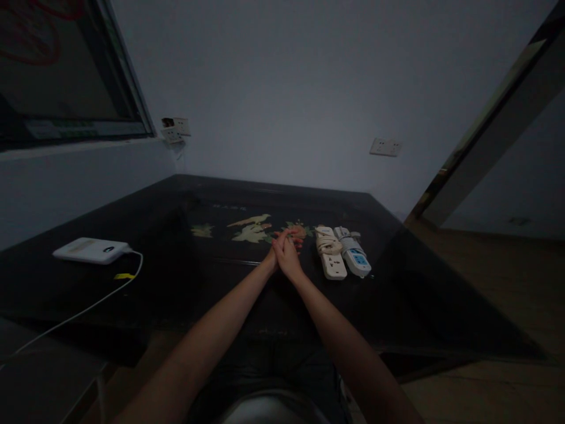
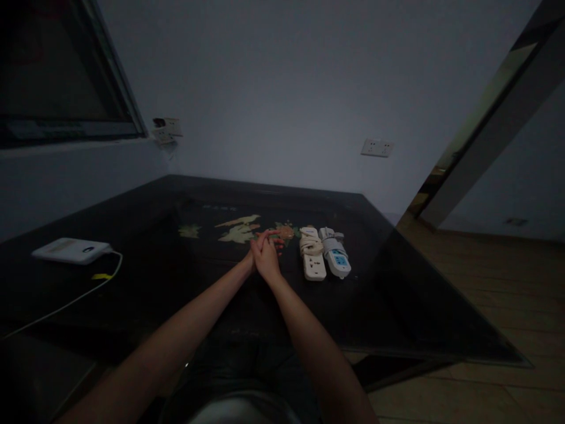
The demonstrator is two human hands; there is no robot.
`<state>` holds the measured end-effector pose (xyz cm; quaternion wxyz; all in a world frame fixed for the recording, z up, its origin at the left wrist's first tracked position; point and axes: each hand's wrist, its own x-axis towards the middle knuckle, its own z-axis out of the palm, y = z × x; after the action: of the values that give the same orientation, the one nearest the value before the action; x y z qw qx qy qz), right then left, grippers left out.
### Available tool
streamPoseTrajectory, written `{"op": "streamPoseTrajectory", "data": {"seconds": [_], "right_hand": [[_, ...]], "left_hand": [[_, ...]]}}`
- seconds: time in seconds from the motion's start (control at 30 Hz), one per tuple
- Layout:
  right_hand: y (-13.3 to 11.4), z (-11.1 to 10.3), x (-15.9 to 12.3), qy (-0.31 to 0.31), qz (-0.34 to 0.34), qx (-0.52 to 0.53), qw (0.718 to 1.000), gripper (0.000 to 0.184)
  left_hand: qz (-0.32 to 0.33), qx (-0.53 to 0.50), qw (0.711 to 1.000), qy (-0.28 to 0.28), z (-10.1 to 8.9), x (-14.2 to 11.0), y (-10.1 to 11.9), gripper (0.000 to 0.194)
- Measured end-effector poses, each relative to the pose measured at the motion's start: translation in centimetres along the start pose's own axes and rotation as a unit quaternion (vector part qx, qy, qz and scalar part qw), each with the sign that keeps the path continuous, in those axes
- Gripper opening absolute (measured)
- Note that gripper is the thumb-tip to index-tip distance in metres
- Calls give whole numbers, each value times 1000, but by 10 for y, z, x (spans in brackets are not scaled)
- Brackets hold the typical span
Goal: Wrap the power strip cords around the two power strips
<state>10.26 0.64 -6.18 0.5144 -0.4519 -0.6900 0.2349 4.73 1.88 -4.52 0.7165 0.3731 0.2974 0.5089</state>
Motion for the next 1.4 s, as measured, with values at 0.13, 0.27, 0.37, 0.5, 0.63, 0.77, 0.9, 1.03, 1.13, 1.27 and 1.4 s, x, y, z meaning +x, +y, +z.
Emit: {"op": "streamPoseTrajectory", "data": {"seconds": [0.13, 0.27, 0.37, 0.5, 0.63, 0.77, 0.9, 1.03, 1.13, 1.27, 1.4], "right_hand": [[-2, -1, 0, 5, 20, 0, 1000, 49], [-4, -1, 0, 7, 28, 4, 1000, 47], [-4, -1, 0, 8, 31, 6, 999, 48], [-3, 0, 0, 11, 31, 10, 999, 47], [-3, 0, 0, 13, 28, 11, 999, 46], [-4, -1, 0, 12, 27, 11, 999, 45], [-3, -1, 0, 10, 26, 11, 1000, 46], [-3, -1, 0, 12, 26, 9, 1000, 45], [-4, -2, 0, 12, 24, 10, 1000, 46], [-5, -2, 0, 8, 23, 13, 1000, 49], [-5, -2, 0, 8, 24, 13, 1000, 49]], "left_hand": [[2, -5, 1000, 0, 0, -2, 1, 35], [-3, -7, 1000, 0, 1, -1, 2, 35], [-9, -7, 1000, 4, 1, 1, 1, 35], [-13, -7, 1000, 6, -1, 5, 0, 33], [-11, -4, 1000, 8, -3, 8, -3, 34], [-4, 3, 1000, 10, -4, 8, -4, 37], [-2, 11, 1000, 6, -3, 8, -3, 39], [-2, 15, 1000, 4, -3, 8, -4, 39], [2, 14, 1000, 2, -4, 8, -5, 38], [9, 10, 1000, 2, -4, 7, -5, 37], [7, 7, 1000, 0, -4, 9, -5, 37]]}}
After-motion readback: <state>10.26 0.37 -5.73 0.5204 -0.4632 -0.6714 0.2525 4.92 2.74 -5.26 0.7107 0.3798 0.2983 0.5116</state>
